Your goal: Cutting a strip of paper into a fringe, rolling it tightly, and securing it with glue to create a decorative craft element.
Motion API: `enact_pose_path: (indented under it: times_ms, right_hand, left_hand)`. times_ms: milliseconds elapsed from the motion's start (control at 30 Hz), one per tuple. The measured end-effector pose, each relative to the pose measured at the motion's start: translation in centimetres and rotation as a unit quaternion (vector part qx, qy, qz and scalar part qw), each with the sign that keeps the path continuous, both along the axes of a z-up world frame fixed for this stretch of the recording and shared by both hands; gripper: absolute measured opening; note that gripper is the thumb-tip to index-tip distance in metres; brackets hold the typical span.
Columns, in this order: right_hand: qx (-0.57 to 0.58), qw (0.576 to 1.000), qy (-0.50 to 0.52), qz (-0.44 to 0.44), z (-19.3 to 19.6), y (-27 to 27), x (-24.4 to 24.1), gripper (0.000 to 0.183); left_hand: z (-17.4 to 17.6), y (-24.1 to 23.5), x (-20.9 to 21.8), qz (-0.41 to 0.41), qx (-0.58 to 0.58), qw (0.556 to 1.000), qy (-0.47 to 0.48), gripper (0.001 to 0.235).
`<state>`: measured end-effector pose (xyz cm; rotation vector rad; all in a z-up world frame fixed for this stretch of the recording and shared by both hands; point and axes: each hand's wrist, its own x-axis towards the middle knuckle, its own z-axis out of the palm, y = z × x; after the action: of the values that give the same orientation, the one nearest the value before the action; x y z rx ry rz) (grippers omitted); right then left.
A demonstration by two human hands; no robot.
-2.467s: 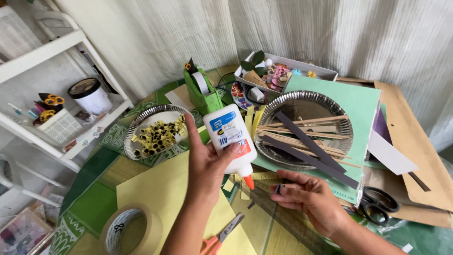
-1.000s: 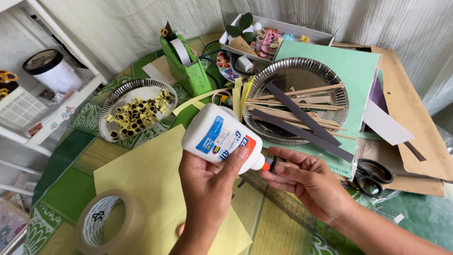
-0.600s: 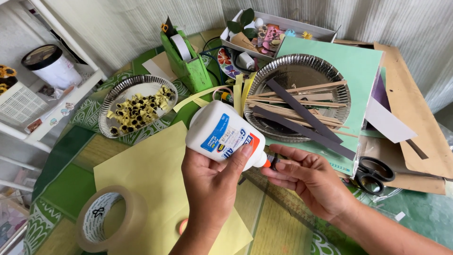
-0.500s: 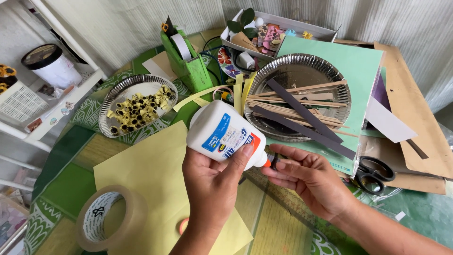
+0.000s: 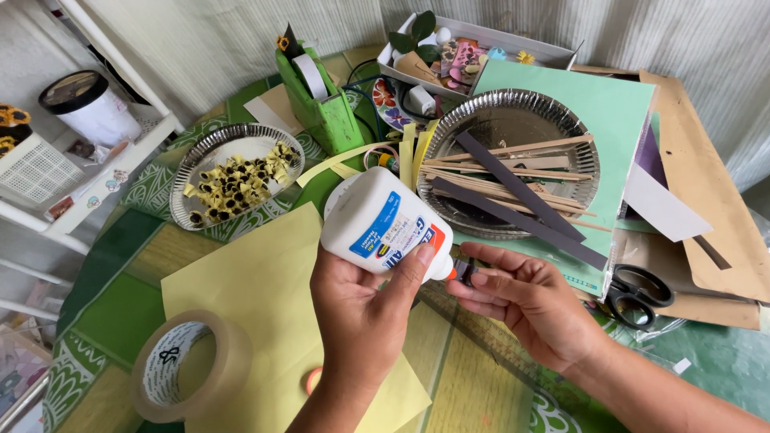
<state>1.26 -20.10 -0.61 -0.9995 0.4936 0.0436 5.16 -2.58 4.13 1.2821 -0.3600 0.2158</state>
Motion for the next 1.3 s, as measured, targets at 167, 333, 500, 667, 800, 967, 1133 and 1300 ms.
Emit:
enact_pose_path:
  times_ms: [167,333,500,667,800,967,1133,1300]
  right_hand:
    - [0.001,1.0,0.006,-0.004,0.2,0.1,0.0,0.056]
    - [0.003,1.0,0.001,-0.005,0.3,0.2,0.0,0.053]
    - [-0.004,1.0,0.005,0.0,0.7,0.4,0.0,0.056]
    - [-0.004,1.0,-0.002,0.001,0.5,0.3,0.0,0.055]
    - [-0.003,1.0,0.003,-0.001,0.4,0.2,0.0,0.056]
    - [-0.003,1.0,0.004,-0.004,0.4,0.2,0.0,0.056]
    - [-0.006,1.0,-0.008,0.002,-0.4,0.0,-0.1,0.056]
    - [-0.006,1.0,-0.012,0.001,-0.3,0.0,0.0,0.056]
  left_hand:
    - [-0.1,-0.2,-0.2,0.004,0.0,1.0,-0.008,0.041]
    - [0.0,-0.2,-0.5,0.005,0.003,1.0,-0.017,0.04]
    - [-0.1,-0.3,-0.7,-0.005,0.005,0.999,-0.032,0.047]
    - [0.0,-0.3,-0.7,-0.003,0.016,0.999,-0.048,0.047]
    - [0.0,-0.1,-0.6,0.015,0.028,0.998,-0.054,0.048]
    - [0.0,-0.1,-0.4,0.016,0.02,0.998,-0.049,0.051]
    - [0.3,0.1,-0.5,0.023,0.037,0.997,-0.061,0.05]
    - [0.4,0.1,-0.3,0.039,0.056,0.995,-0.07,0.047]
